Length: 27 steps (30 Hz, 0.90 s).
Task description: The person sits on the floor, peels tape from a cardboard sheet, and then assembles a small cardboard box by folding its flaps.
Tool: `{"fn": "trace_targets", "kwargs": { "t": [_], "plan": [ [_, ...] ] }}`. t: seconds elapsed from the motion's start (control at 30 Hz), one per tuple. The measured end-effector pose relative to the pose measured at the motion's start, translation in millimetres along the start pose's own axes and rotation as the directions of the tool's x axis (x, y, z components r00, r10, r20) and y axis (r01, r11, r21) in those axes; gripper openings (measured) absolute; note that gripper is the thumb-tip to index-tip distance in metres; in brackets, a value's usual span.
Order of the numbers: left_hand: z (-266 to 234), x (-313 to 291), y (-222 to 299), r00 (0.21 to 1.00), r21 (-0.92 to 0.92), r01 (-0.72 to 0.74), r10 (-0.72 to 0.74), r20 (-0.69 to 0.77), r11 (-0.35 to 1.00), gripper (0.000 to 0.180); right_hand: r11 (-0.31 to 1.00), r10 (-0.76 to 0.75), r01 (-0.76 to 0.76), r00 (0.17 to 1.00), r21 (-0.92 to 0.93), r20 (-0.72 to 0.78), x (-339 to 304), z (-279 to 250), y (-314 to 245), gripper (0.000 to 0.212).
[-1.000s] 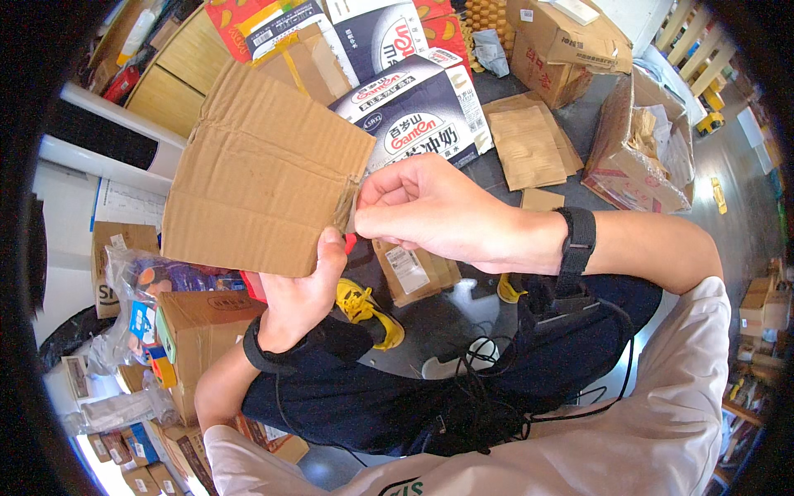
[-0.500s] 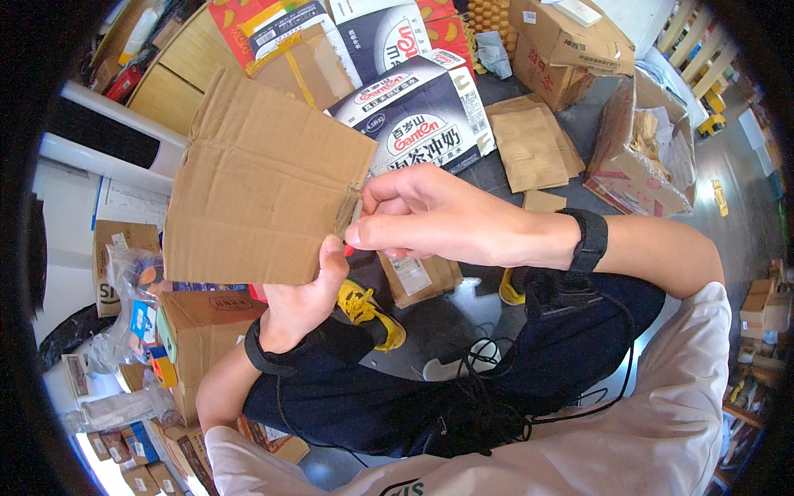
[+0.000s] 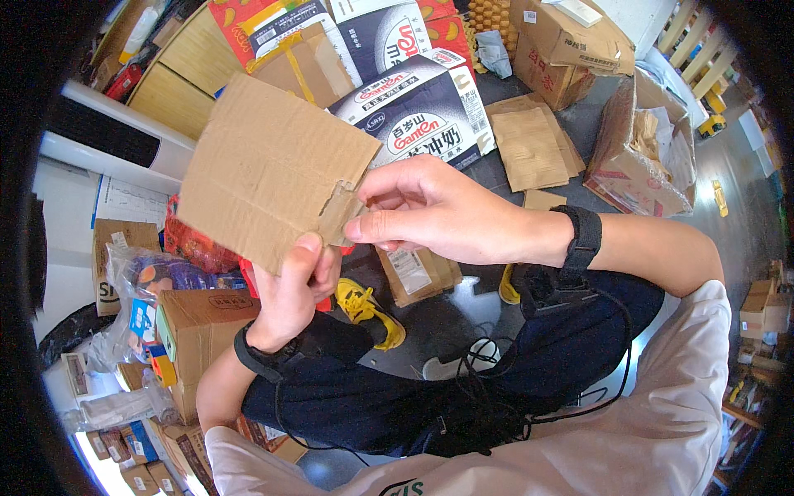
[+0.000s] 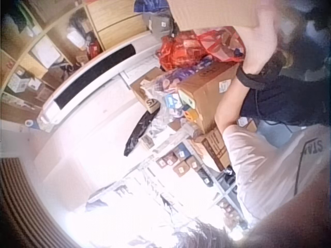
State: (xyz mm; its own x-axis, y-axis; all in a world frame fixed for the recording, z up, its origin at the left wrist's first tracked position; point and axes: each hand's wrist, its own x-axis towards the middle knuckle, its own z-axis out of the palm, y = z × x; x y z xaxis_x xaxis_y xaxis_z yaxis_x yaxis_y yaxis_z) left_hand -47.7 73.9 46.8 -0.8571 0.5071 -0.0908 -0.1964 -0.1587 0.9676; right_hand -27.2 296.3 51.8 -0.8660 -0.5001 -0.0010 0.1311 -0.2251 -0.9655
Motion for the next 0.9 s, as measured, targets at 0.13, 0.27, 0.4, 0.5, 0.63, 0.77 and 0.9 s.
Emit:
{"fn": "trace_targets", "kwargs": {
  "t": [0.13, 0.27, 0.4, 0.5, 0.63, 0.77, 0.9],
  "plan": [
    [2, 7, 7, 0.981, 0.035, 0.106, -0.111, 0.160, 0.994, 0.047, 0.999, -0.030, 0.031, 0.999, 0.044, -0.026, 2, 5, 1, 0.022],
    [-4, 15, 2, 0.963, 0.014, 0.205, -0.204, 0.177, 0.979, 0.054, 0.993, -0.087, 0.081, 0.994, -0.080, -0.073, 1, 0, -4, 0.021],
    [-17, 15, -4, 0.911, 0.570, 0.165, -0.345, 0.224, 0.805, 0.058, 0.972, -0.143, 0.094, 0.962, -0.213, -0.231, 4, -16, -10, 0.021],
    [-3, 3, 20, 0.877, 0.762, -0.349, -0.095, 0.470, 0.546, 0.039, 0.936, -0.221, 0.142, 0.950, -0.323, -0.222, 6, -29, -10, 0.023],
    [-5, 5, 17, 0.971, 0.593, -0.228, 0.136, 0.196, 0.772, 0.019, 0.868, -0.196, 0.129, 0.976, -0.479, -0.092, 0, -24, -8, 0.023],
    [-6, 16, 11, 0.954, 0.601, -0.280, 0.146, 0.263, 0.748, 0.028, 0.715, -0.199, 0.227, 0.973, -0.661, 0.118, -7, -7, -11, 0.020],
    [1, 10, 16, 0.914, 0.691, -0.384, 0.150, 0.376, 0.612, 0.021, 0.684, -0.205, 0.254, 0.967, -0.684, 0.155, -6, -1, -6, 0.022]
  ]
}}
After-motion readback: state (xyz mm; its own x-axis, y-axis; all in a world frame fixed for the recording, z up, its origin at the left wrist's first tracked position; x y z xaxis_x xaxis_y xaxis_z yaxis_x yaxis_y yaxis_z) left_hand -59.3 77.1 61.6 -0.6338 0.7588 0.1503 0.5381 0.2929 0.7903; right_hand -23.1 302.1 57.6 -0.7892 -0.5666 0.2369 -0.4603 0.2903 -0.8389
